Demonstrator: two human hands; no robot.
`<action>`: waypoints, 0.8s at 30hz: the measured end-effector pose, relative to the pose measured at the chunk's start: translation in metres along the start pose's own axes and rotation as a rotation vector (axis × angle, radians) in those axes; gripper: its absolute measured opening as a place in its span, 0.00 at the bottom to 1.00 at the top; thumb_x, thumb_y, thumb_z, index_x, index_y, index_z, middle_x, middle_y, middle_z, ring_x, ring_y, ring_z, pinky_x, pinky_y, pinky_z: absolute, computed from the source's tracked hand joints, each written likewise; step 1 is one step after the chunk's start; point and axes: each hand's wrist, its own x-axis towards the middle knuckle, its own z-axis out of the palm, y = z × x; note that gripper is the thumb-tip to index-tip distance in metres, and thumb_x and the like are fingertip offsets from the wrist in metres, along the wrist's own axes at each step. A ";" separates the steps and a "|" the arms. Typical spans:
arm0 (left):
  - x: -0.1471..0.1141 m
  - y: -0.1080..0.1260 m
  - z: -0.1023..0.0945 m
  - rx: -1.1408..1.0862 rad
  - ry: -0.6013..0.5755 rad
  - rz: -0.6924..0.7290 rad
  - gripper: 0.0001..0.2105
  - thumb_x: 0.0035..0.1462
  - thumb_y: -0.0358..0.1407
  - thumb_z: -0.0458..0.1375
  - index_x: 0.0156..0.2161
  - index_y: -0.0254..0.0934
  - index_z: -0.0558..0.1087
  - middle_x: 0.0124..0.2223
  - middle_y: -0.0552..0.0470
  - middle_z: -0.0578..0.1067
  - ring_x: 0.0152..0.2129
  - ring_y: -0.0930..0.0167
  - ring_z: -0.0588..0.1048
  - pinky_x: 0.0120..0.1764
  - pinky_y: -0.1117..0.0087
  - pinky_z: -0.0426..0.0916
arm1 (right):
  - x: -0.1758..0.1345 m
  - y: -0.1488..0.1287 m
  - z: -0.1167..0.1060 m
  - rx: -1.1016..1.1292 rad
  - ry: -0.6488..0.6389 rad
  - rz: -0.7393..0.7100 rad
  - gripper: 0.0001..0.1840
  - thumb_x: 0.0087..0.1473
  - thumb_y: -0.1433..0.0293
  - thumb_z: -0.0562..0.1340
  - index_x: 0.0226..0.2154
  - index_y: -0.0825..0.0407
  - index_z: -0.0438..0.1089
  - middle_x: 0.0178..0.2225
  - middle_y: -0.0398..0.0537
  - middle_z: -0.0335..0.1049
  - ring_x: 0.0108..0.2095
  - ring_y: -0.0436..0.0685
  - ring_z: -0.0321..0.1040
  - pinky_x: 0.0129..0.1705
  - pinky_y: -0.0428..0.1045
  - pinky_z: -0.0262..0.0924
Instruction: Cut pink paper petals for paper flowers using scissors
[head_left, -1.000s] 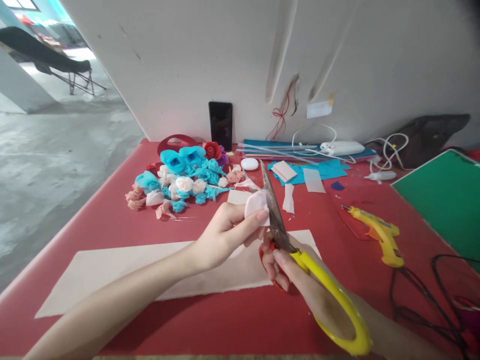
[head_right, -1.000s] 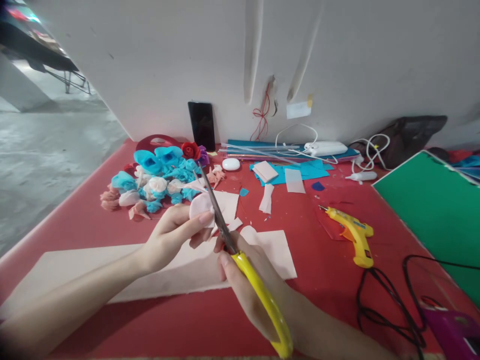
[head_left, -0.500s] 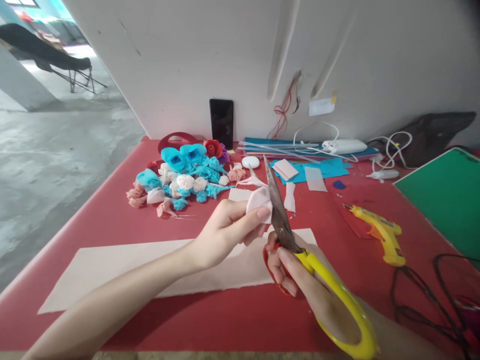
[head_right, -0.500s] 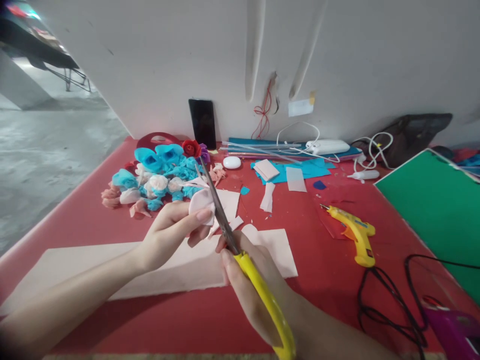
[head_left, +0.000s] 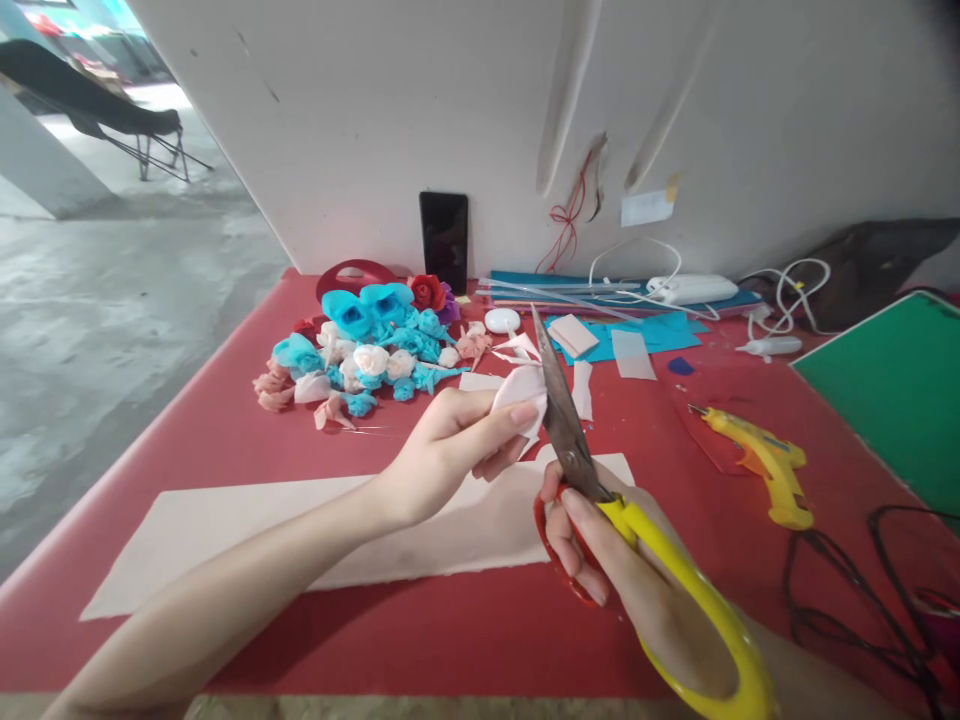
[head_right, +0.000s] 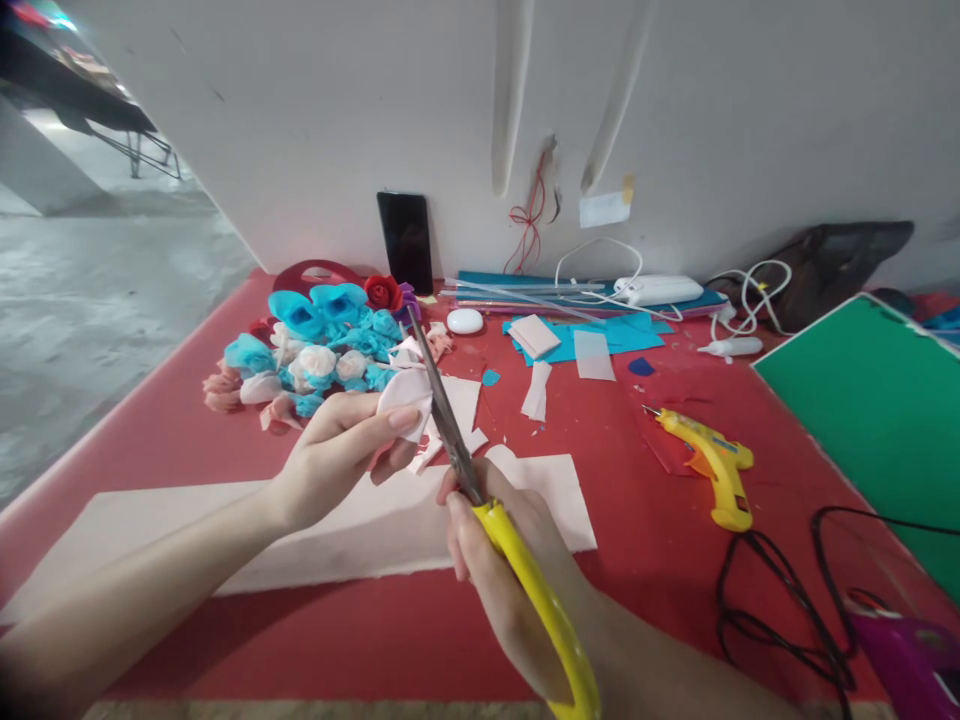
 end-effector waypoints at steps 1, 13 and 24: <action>0.000 0.000 0.000 -0.002 0.007 -0.001 0.20 0.58 0.37 0.49 0.15 0.35 0.59 0.14 0.58 0.59 0.13 0.80 0.57 0.19 0.74 0.51 | -0.001 -0.001 0.000 -0.005 0.001 -0.002 0.13 0.59 0.58 0.48 0.32 0.48 0.59 0.15 0.36 0.55 0.13 0.45 0.47 0.15 0.43 0.47; 0.001 -0.002 -0.005 -0.124 0.047 -0.027 0.19 0.55 0.37 0.52 0.15 0.35 0.59 0.14 0.59 0.58 0.12 0.80 0.55 0.18 0.73 0.48 | -0.005 -0.016 0.000 -0.068 0.032 0.091 0.15 0.56 0.55 0.47 0.30 0.46 0.59 0.15 0.39 0.54 0.13 0.49 0.50 0.16 0.47 0.48; 0.008 -0.010 -0.013 -0.180 0.112 -0.024 0.18 0.53 0.36 0.51 0.14 0.36 0.58 0.12 0.58 0.55 0.11 0.79 0.52 0.18 0.70 0.45 | 0.000 -0.007 -0.004 -0.077 0.038 0.070 0.18 0.57 0.54 0.48 0.29 0.50 0.60 0.12 0.36 0.52 0.11 0.46 0.50 0.13 0.43 0.47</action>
